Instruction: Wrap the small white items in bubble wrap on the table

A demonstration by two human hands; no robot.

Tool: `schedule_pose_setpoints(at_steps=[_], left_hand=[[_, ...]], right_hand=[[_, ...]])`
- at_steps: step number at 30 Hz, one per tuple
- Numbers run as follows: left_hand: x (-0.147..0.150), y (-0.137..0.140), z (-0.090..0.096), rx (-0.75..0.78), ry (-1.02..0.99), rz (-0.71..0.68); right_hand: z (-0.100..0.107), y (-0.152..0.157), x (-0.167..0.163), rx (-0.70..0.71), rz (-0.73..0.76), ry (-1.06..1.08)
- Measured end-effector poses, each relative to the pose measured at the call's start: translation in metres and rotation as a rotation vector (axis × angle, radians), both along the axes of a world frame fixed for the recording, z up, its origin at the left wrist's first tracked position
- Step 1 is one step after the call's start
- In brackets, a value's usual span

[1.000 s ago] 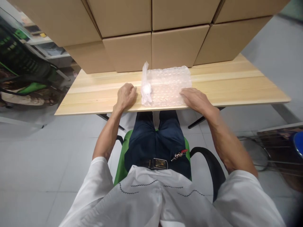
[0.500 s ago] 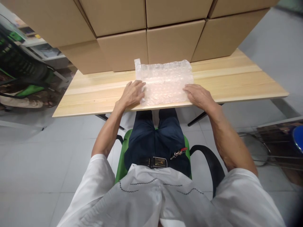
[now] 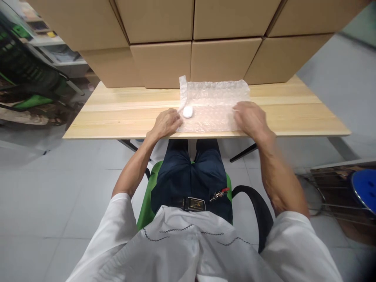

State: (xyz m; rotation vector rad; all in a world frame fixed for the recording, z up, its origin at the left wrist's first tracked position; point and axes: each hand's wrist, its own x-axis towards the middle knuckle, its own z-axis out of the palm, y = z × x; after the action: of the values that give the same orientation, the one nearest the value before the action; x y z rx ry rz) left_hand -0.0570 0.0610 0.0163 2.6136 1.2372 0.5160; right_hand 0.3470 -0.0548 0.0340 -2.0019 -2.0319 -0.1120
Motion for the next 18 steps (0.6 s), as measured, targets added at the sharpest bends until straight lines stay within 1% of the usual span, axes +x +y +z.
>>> schedule_pose_setpoints(at_steps=[2,3,5,7,8,10,12,15,18], left_hand=[[0.006,0.002,0.003,-0.002,0.006,0.074],[0.008,0.004,0.004,0.000,0.016,0.104],[0.012,0.010,0.006,0.012,0.042,0.132],[0.014,0.015,0.005,0.023,0.067,0.136],[0.013,0.016,0.004,0.026,0.069,0.144],[0.010,0.018,0.002,0.023,0.054,0.172],[0.005,0.017,0.000,0.011,0.028,0.196],[0.000,0.013,-0.001,0.002,0.011,0.200],[-0.004,0.008,0.003,0.000,0.064,0.209]], right_hand=[[0.004,0.016,-0.050,0.009,0.141,0.075],[0.005,0.025,-0.076,0.005,0.238,0.098],[0.004,0.043,-0.122,-0.036,0.410,0.099],[0.000,0.059,-0.154,-0.081,0.489,0.078],[-0.003,0.065,-0.163,-0.085,0.512,0.064],[-0.007,0.071,-0.171,-0.075,0.522,0.038],[-0.010,0.071,-0.168,-0.050,0.508,0.017],[-0.011,0.066,-0.155,-0.041,0.453,-0.008],[-0.011,0.059,-0.137,-0.069,0.365,-0.017]])
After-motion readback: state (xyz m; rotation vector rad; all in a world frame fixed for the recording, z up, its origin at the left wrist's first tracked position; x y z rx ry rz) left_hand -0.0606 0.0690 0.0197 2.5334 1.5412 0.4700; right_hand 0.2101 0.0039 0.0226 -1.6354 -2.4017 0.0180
